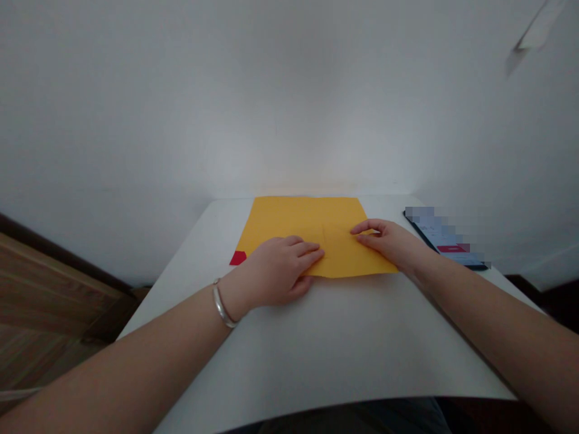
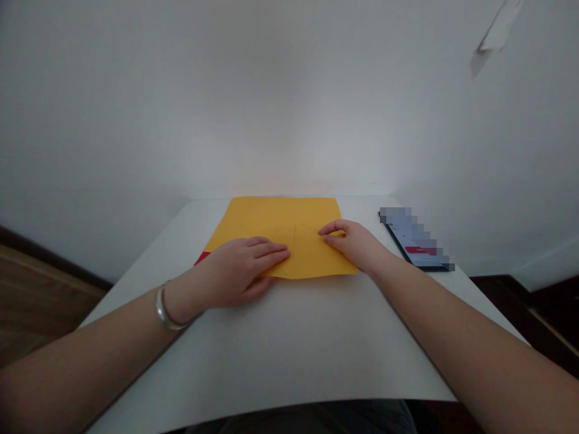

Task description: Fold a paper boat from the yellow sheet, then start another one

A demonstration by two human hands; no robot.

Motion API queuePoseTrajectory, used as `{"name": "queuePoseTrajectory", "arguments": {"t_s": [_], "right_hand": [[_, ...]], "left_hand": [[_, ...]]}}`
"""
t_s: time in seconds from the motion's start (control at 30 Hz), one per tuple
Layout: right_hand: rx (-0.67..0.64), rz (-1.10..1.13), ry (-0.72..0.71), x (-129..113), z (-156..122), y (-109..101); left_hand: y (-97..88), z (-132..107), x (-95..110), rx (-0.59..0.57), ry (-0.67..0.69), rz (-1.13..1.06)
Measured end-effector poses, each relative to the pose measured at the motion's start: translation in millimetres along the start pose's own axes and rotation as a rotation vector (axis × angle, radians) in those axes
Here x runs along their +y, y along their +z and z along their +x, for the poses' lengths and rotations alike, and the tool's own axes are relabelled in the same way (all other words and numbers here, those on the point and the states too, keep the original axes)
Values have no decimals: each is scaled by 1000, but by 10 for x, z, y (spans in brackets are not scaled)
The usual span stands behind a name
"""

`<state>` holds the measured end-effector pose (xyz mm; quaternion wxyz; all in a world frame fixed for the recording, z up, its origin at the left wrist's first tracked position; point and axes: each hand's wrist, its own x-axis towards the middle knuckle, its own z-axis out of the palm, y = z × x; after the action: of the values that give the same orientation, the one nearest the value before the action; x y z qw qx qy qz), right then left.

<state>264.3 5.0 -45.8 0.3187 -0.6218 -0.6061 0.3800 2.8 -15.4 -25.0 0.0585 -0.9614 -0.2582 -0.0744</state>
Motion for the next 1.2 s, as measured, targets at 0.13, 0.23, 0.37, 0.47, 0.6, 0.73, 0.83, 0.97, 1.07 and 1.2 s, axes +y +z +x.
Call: {"name": "queuePoseTrajectory", "arguments": {"t_s": [0.13,0.23,0.37,0.47,0.6,0.73,0.83,0.97,1.07,1.2], "right_hand": [[106,-347,-260,-70,-45,-36],[106,-489,-397,-163,-105,-44],[61,-589,-613,-279,-170,-23],[-22,-669,-746,-355,-229,-15],[-207,-778,-751,-443,-344,-6],[-285,-899,-777,-467,-405,52],[-275,-929,-779,-441,-393,95],[-274,-907,-755,-392,-364,87],[-282,-893,-728,-364,-348,42],[-319,-826,-708,-324,-305,-33]], "left_hand": [[26,17,26,22,13,90],[32,32,31,25,59,151],[28,48,29,16,73,199],[38,51,33,37,86,222],[62,41,49,48,93,242],[77,34,52,40,79,221],[60,42,52,12,65,165],[-1,53,58,-36,-8,84],[-34,48,49,-55,-69,41],[-41,33,10,-62,-107,-1]]}}
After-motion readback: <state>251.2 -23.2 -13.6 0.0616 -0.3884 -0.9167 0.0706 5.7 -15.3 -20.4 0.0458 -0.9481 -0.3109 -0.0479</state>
